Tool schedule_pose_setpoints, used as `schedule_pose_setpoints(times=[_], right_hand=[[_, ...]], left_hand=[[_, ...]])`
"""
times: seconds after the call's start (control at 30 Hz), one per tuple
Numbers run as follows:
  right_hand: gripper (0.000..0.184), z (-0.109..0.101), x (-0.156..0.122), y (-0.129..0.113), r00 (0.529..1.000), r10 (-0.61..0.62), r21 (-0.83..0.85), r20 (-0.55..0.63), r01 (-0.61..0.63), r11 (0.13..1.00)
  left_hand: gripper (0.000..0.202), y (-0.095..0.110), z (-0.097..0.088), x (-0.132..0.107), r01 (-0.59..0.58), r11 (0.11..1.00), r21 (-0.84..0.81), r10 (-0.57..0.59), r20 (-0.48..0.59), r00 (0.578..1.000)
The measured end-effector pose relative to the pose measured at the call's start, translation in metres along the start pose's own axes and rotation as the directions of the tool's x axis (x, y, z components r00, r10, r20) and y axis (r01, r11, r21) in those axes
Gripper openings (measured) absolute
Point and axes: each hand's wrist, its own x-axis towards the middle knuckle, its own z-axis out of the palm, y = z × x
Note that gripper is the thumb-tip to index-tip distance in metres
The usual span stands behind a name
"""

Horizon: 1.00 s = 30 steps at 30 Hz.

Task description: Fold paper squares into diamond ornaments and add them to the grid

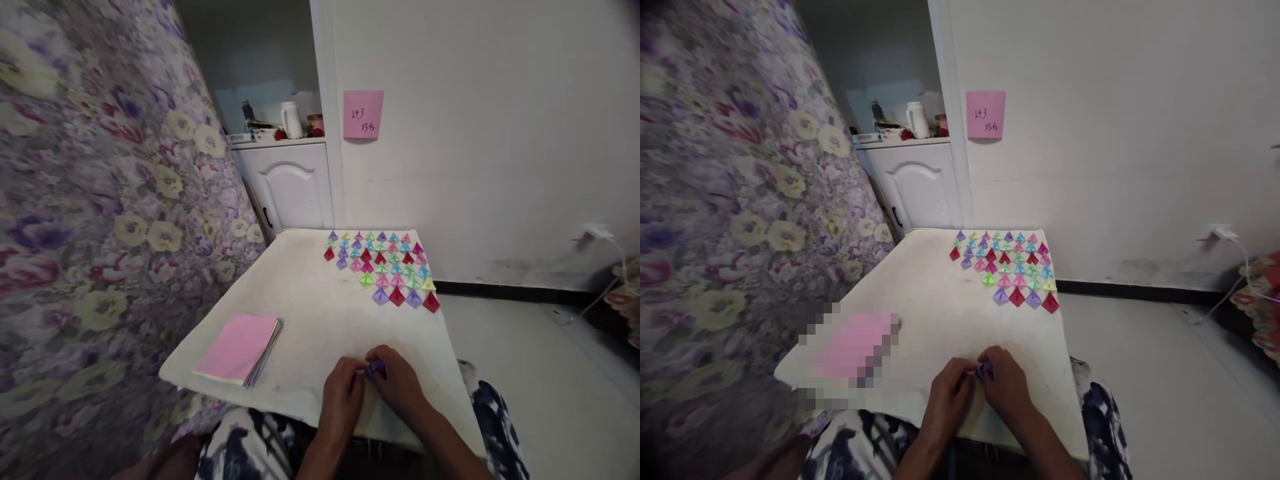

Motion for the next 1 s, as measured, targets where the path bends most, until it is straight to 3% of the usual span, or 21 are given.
schedule_pose_setpoints(times=[0.13,0.37,0.73,1.0], right_hand=[[0.021,-0.005,0.002,-0.007,1.000,-0.003,-0.008,0.025,0.003,1.000],[0.010,-0.006,0.002,-0.014,0.998,-0.009,-0.043,0.065,0.011,0.999],[0.008,-0.009,0.012,-0.009,0.988,0.003,-0.075,0.154,0.009,0.997],[0.006,-0.003,0.013,-0.015,0.991,0.044,-0.158,0.129,-0.023,0.987]], left_hand=[[0.025,-0.001,0.003,0.000,0.012,1.000,-0.023,-0.012,-0.003,1.000],[0.025,-0.002,0.004,-0.007,-0.070,0.997,-0.017,0.070,0.018,0.997],[0.024,-0.010,0.006,-0.008,-0.068,0.997,0.031,0.068,0.020,0.998],[0.027,-0.010,0.005,-0.011,-0.124,0.992,0.009,0.123,0.035,0.992]])
